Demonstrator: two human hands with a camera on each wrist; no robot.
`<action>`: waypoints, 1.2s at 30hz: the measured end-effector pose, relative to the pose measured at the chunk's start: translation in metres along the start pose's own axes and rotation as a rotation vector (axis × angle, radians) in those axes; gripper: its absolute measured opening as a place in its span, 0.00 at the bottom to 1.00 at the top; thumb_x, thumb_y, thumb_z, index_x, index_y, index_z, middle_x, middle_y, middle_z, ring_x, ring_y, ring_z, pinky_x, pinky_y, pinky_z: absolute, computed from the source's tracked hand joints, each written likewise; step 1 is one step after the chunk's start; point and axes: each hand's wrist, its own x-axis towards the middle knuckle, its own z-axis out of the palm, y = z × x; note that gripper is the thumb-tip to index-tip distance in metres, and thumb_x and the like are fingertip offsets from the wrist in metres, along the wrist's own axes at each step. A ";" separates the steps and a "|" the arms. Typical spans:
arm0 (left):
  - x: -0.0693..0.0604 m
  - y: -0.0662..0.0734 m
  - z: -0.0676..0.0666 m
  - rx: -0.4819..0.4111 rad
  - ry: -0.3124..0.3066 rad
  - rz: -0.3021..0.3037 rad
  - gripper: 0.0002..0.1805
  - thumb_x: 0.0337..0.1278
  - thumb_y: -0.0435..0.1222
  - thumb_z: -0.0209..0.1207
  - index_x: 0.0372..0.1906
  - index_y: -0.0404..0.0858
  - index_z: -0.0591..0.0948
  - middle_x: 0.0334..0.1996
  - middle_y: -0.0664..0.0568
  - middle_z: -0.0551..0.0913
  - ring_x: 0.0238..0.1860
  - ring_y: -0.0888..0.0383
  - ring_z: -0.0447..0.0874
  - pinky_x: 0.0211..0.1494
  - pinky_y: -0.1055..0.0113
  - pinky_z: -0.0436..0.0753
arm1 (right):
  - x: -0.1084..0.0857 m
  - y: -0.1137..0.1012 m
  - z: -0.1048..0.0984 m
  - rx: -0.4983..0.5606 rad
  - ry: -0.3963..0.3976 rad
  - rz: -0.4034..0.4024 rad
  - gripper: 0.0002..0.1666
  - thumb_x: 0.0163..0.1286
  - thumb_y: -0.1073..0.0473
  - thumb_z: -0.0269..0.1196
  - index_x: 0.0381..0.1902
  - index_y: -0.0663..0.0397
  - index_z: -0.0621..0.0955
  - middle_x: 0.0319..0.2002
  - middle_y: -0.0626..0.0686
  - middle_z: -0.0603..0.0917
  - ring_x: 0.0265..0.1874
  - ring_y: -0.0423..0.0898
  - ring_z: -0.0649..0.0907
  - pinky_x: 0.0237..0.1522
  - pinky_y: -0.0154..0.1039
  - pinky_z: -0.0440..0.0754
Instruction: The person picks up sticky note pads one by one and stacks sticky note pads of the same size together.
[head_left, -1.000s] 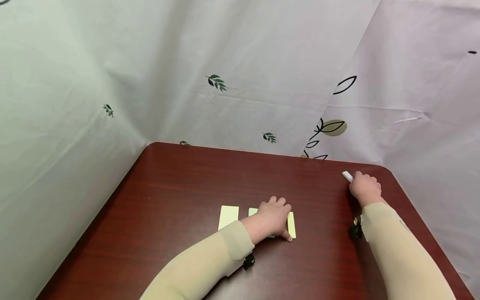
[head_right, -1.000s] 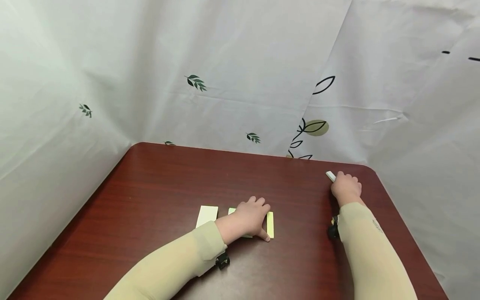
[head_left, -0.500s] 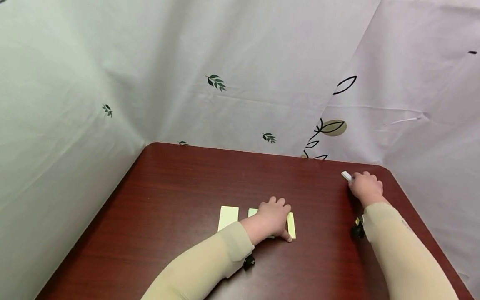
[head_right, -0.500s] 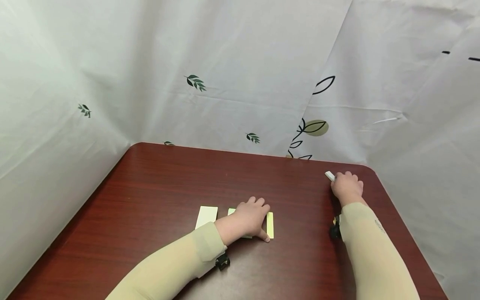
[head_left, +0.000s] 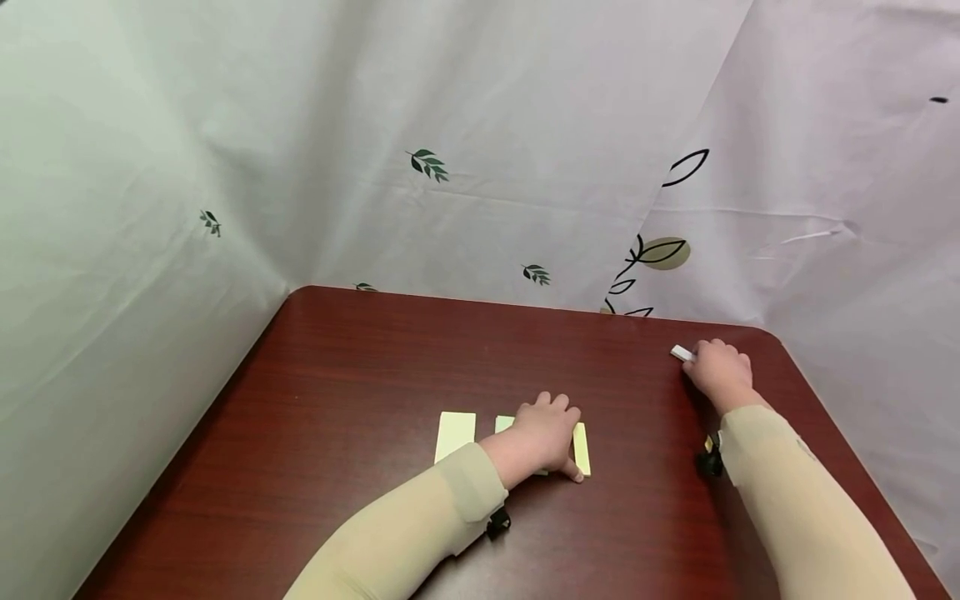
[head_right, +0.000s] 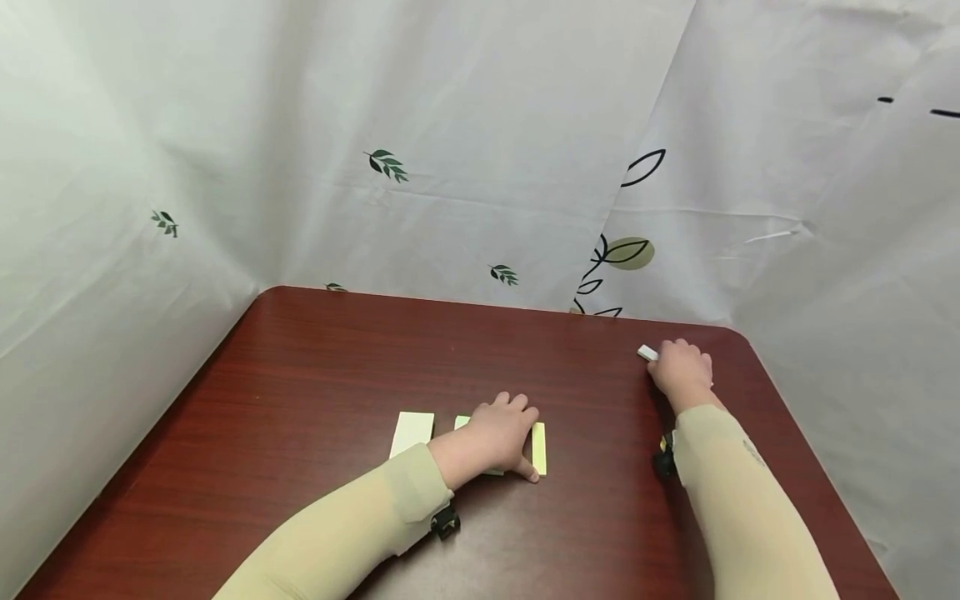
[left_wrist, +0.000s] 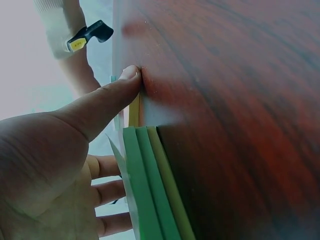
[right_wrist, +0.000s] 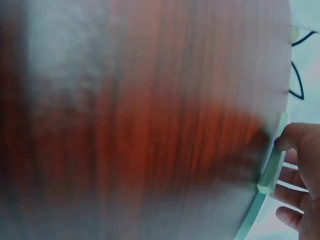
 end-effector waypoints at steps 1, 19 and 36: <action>0.000 0.000 0.000 -0.002 0.000 0.001 0.45 0.34 0.72 0.68 0.60 0.56 0.75 0.54 0.60 0.71 0.53 0.56 0.68 0.45 0.60 0.77 | -0.001 -0.001 0.000 0.008 -0.007 -0.003 0.17 0.67 0.58 0.59 0.43 0.71 0.77 0.37 0.69 0.76 0.38 0.66 0.76 0.40 0.63 0.70; -0.002 -0.002 0.002 -0.028 0.027 0.013 0.43 0.33 0.70 0.69 0.57 0.53 0.76 0.53 0.58 0.72 0.50 0.55 0.69 0.43 0.60 0.77 | -0.047 -0.051 0.009 0.106 -0.118 -0.041 0.36 0.65 0.55 0.61 0.64 0.72 0.64 0.36 0.63 0.83 0.33 0.57 0.82 0.37 0.56 0.77; -0.002 -0.001 0.002 -0.037 0.040 0.015 0.44 0.33 0.69 0.71 0.58 0.51 0.76 0.53 0.56 0.72 0.51 0.54 0.69 0.44 0.59 0.78 | -0.109 -0.117 0.026 0.117 -0.124 -0.081 0.31 0.57 0.56 0.63 0.58 0.60 0.72 0.28 0.53 0.80 0.23 0.47 0.76 0.26 0.46 0.74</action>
